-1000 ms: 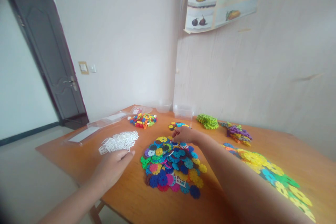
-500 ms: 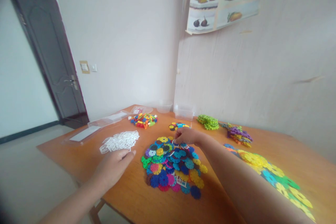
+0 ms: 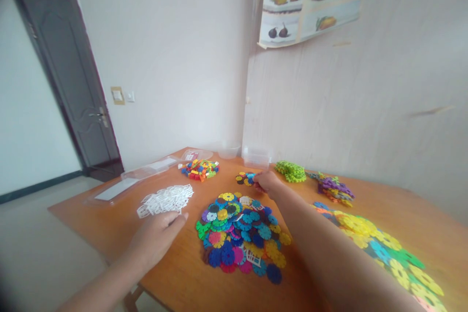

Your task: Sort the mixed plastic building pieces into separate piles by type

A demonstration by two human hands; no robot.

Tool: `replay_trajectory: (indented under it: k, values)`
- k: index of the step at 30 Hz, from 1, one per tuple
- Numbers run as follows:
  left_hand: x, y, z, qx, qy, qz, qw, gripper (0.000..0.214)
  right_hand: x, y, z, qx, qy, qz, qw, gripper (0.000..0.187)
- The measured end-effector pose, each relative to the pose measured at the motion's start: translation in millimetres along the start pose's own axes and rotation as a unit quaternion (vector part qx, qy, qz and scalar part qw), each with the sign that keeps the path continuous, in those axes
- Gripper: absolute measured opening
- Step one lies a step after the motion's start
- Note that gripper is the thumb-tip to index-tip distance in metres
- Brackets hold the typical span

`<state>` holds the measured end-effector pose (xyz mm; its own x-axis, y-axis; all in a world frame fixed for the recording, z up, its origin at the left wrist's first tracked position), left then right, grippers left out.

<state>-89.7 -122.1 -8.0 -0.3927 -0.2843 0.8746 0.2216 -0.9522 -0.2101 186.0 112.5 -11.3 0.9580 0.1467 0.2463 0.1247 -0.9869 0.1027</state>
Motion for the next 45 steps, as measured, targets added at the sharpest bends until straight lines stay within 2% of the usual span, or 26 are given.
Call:
replay_trajectory:
  k: [5, 9, 12, 15, 19, 24, 26, 30, 36, 40, 45]
  values:
    - [-0.1, 0, 0, 0.000, 0.015, -0.001, 1.000, 0.046, -1, -11, -2, 0.003, 0.034, 0.056, 0.998, 0.025]
    - [0.9, 0, 0, 0.007, 0.013, -0.001, 1.000, 0.045, -6, -6, -4, 0.028, 0.099, 0.052, 0.993, 0.018]
    - [1.1, 1, 1, 0.006, 0.000, -0.002, 1.000, 0.045, -16, 5, -8, 0.063, 0.161, 0.022, 0.985, 0.017]
    - [0.7, 1, 1, 0.004, -0.004, -0.002, 1.000, 0.046, -30, 21, -16, 0.123, 0.222, -0.035, 0.967, 0.020]
    - [-0.6, 1, -1, 0.000, -0.003, 0.003, 1.000, 0.047, -47, 40, -30, 0.200, 0.280, -0.117, 0.932, 0.032]
    - [-1.8, -1, -2, 0.001, 0.001, 0.006, 1.000, 0.048, -60, 53, -37, 0.242, 0.377, -0.189, 0.874, 0.038]
    - [-1.4, -1, -2, 0.003, 0.001, 0.005, 1.000, 0.048, -62, 55, -37, 0.245, 0.403, -0.197, 0.860, 0.036]
    - [-0.4, -1, -1, 0.006, 0.000, 0.005, 1.000, 0.048, -62, 54, -37, 0.242, 0.401, -0.175, 0.866, 0.034]
    - [-0.8, -2, -3, -0.002, 0.001, 0.010, 1.000, 0.048, -46, 56, -42, 0.238, 0.376, -0.118, 0.887, 0.035]
    - [-0.7, -2, -3, 0.001, -0.005, 0.009, 1.000, 0.048, -18, 67, -43, 0.226, 0.358, -0.074, 0.903, 0.044]
    - [2.1, -3, 1, -0.010, -0.026, 0.007, 1.000, 0.047, 20, 92, -37, 0.213, 0.347, -0.035, 0.913, 0.041]
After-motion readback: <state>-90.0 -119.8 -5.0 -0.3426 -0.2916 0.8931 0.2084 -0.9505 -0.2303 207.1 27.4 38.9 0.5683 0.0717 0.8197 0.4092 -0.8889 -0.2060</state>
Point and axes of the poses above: each hand's wrist, its own y-axis away from the middle knuckle, its own x-axis out of the back of the hand, z = x × y, the point moved 4 cm from there along -y, towards the middle knuckle, and after that the axes turned 5 degrees about -y, right-handed, at the moved point
